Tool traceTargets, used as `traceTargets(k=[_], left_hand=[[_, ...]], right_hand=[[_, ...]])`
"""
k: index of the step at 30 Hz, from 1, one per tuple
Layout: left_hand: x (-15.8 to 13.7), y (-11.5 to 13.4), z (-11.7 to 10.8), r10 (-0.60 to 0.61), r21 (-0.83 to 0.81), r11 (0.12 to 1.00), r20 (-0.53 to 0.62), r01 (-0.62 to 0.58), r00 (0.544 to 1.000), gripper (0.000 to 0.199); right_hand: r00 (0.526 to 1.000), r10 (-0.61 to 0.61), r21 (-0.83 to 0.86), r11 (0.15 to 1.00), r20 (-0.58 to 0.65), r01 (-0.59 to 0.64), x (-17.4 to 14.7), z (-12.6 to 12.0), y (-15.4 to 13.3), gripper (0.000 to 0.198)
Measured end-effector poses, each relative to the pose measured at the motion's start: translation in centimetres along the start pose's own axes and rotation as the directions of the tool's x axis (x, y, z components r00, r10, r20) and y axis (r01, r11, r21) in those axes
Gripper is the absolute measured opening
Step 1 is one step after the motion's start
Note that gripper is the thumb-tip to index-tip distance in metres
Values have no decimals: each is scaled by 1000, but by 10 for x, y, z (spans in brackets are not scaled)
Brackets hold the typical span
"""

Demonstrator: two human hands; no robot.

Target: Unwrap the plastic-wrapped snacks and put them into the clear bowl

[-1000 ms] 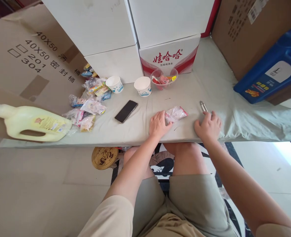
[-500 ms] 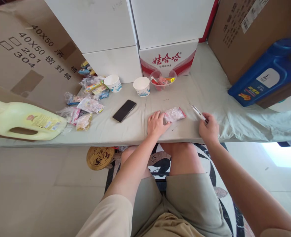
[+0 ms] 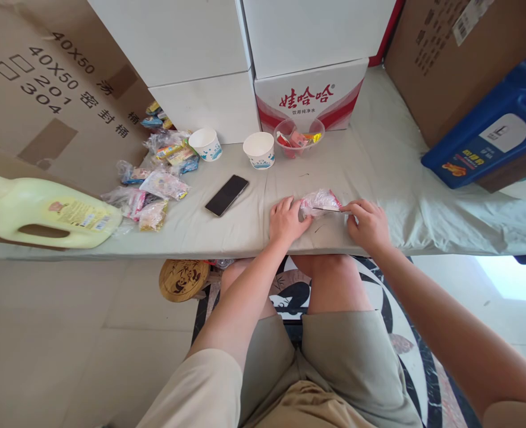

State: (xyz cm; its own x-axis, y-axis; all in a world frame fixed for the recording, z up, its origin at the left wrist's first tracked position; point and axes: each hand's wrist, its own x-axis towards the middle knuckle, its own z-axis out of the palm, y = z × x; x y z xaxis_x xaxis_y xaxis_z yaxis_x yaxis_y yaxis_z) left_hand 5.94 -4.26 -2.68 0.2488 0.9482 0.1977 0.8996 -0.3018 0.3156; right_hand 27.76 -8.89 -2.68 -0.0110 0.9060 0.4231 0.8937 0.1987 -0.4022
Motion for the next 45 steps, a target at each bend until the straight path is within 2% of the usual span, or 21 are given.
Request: traceTargets(k=[4,9,12,15,17,19,22,25,27,30,32,34,36,38,39,42,45], left_hand=[[0,0,0,11,2,1000,-7,-11,1000,46],[-1,0,1,15,-5,1000,-18,-15,1000,45],[-1,-1,2,20,-4,1000,-21,-20,1000,45],[0,-1,3,25,3,1000,-28,-25,999,44],[1,-1,3,21,4,1000,-28,-21,999,43],[1,-1,3,12,1,1000,-22,-12,1000,42],[1,0,1,4,-14,1000,-4,-4,1000,43],[-1,0,-3,39,-54,998,-1,-39,999,54],[-2,-1,-6,118,-103,988,1,-117,993,53],[-1,-6,-6,204,-255,946,-11,-200,979,33],[0,-12,-4,101,-398,911,-48,-112,994,20],[3,-20,-1,-147,-549,833,-114,61,982,14],[6,-27,1,-373,-652,737,-175,177,911,15],[7,-31,-2,-459,-679,705,-218,204,861,16],[7,-31,-4,-449,-668,718,-230,196,864,16],[3,-23,-17,-321,-619,776,-224,119,920,6],[0,-12,-24,-21,-468,882,-165,-60,986,27]], right_hand=[[998,10,-117,993,60,-3,0,0,11,34],[998,32,-153,988,49,-25,-7,-10,34,32],[985,170,-152,974,-5,-169,-8,-14,50,31],[923,365,-120,918,-123,-379,0,-12,54,37],[904,393,-113,903,-170,-414,7,-5,47,39],[930,330,-117,930,-161,-350,15,4,34,41],[988,148,-57,987,-41,-150,21,17,12,43],[995,3,9,1000,96,-4,20,24,-6,47],[989,-20,0,1000,144,20,19,25,-12,49],[987,-6,-27,1000,161,11,18,23,-15,48],[987,3,-36,999,158,3,19,22,-16,46],[989,0,-35,999,149,5,20,23,-16,45],[990,-12,-23,1000,139,15,21,23,-16,44],[991,-19,-10,1000,133,20,21,24,-16,43],[991,-17,-4,1000,135,18,21,23,-16,42],[991,-2,8,1000,135,1,20,21,-15,34],[989,-41,28,999,140,38,19,18,-13,29]])
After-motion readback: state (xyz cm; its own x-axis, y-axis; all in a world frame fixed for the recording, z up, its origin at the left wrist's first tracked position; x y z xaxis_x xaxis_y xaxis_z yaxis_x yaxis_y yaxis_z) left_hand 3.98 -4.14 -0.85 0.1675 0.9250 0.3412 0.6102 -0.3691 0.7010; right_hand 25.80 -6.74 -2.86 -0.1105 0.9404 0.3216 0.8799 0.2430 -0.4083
